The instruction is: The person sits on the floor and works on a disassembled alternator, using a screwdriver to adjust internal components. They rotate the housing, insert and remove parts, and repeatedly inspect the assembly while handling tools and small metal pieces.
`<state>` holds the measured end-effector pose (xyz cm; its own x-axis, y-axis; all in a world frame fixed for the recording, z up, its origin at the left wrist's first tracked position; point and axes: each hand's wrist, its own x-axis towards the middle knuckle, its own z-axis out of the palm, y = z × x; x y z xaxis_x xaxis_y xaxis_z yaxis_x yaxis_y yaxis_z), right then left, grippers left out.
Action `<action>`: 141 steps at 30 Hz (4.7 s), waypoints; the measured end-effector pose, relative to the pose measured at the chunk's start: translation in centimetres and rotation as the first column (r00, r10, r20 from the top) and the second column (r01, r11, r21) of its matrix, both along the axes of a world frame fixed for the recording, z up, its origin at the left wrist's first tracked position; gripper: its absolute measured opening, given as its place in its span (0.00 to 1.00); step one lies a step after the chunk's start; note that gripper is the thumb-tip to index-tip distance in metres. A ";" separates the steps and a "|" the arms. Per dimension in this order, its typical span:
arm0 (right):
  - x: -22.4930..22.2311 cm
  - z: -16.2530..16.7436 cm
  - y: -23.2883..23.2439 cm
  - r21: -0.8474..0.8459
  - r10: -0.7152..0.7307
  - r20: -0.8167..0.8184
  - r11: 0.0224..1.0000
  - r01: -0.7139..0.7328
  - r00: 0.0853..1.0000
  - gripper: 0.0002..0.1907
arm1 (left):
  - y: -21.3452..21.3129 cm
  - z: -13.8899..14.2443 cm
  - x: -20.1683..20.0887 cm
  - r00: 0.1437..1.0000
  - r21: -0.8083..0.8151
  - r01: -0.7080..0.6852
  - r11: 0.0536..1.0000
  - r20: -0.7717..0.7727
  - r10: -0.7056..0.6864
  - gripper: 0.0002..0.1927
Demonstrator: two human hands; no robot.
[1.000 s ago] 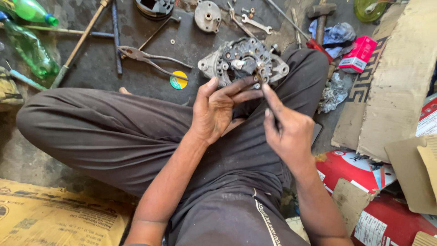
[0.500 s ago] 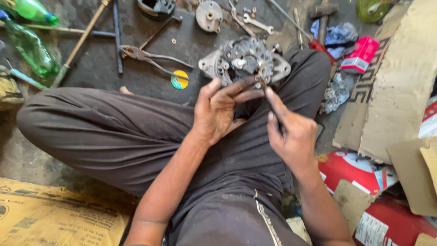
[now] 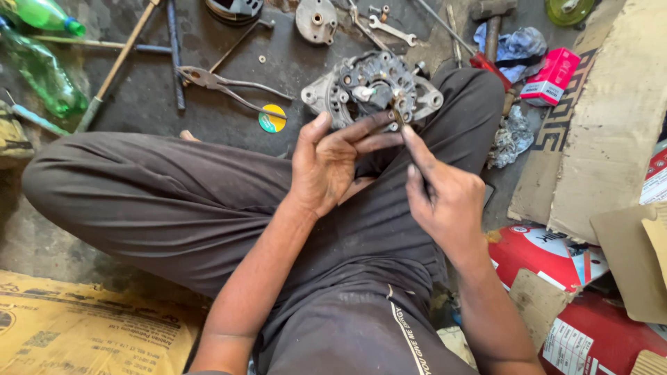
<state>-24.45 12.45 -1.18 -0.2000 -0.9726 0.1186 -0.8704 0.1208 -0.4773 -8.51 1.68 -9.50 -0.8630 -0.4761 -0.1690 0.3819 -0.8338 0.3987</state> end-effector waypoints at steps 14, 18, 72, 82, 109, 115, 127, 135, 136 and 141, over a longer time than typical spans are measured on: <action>0.6 0.1 -0.1 -0.002 -0.041 0.019 0.999 0.041 0.999 0.28 | 0.0 -0.2 0.2 0.999 0.107 0.029 0.994 0.033 -0.033 0.50; 1.2 0.0 0.0 0.005 -0.060 0.048 0.998 0.060 0.997 0.29 | 0.2 -0.2 0.2 0.999 0.120 0.034 0.992 0.038 -0.039 0.50; 3.9 -1.5 -0.2 0.007 -0.206 0.283 0.977 0.213 0.936 0.30 | 2.5 -0.2 -2.0 0.963 0.156 -0.175 0.972 0.235 0.136 0.39; 4.1 -1.1 -0.7 -0.078 -0.128 0.265 0.985 0.153 0.956 0.31 | 2.8 -0.2 -2.3 0.960 0.107 -0.233 0.967 0.186 0.210 0.38; 3.5 -1.1 0.6 0.025 -0.252 0.370 0.965 0.261 0.894 0.30 | 2.7 0.4 -2.3 0.960 0.063 -0.223 0.973 0.188 0.208 0.39; 3.4 -1.2 -0.6 -0.018 -0.189 0.303 0.979 0.204 0.934 0.29 | 3.0 0.2 -2.3 0.959 0.066 -0.235 0.970 0.180 0.220 0.39; 3.7 -1.3 -0.6 0.043 -0.251 0.257 0.968 0.249 0.933 0.30 | 2.9 -0.3 -2.2 0.966 0.140 -0.225 0.964 0.163 0.202 0.39; 3.9 -1.2 -0.6 0.052 -0.261 0.275 0.965 0.256 0.926 0.30 | 3.1 -0.4 -2.2 0.968 0.169 -0.220 0.961 0.156 0.194 0.39; 3.8 -1.1 -0.6 0.066 -0.276 0.253 0.961 0.267 0.927 0.30 | 3.0 -0.4 -2.3 0.966 0.144 -0.236 0.961 0.142 0.216 0.39; 3.7 -1.0 -0.8 0.024 -0.210 0.315 0.977 0.214 0.925 0.30 | 2.8 -0.1 -2.4 0.956 0.127 -0.247 0.961 0.191 0.221 0.40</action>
<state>-20.75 11.60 -2.16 -0.4300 -0.9024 0.0257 -0.6303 0.2797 -0.7242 -10.91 4.44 -9.57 -0.6815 -0.6192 -0.3900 0.5090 -0.7840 0.3553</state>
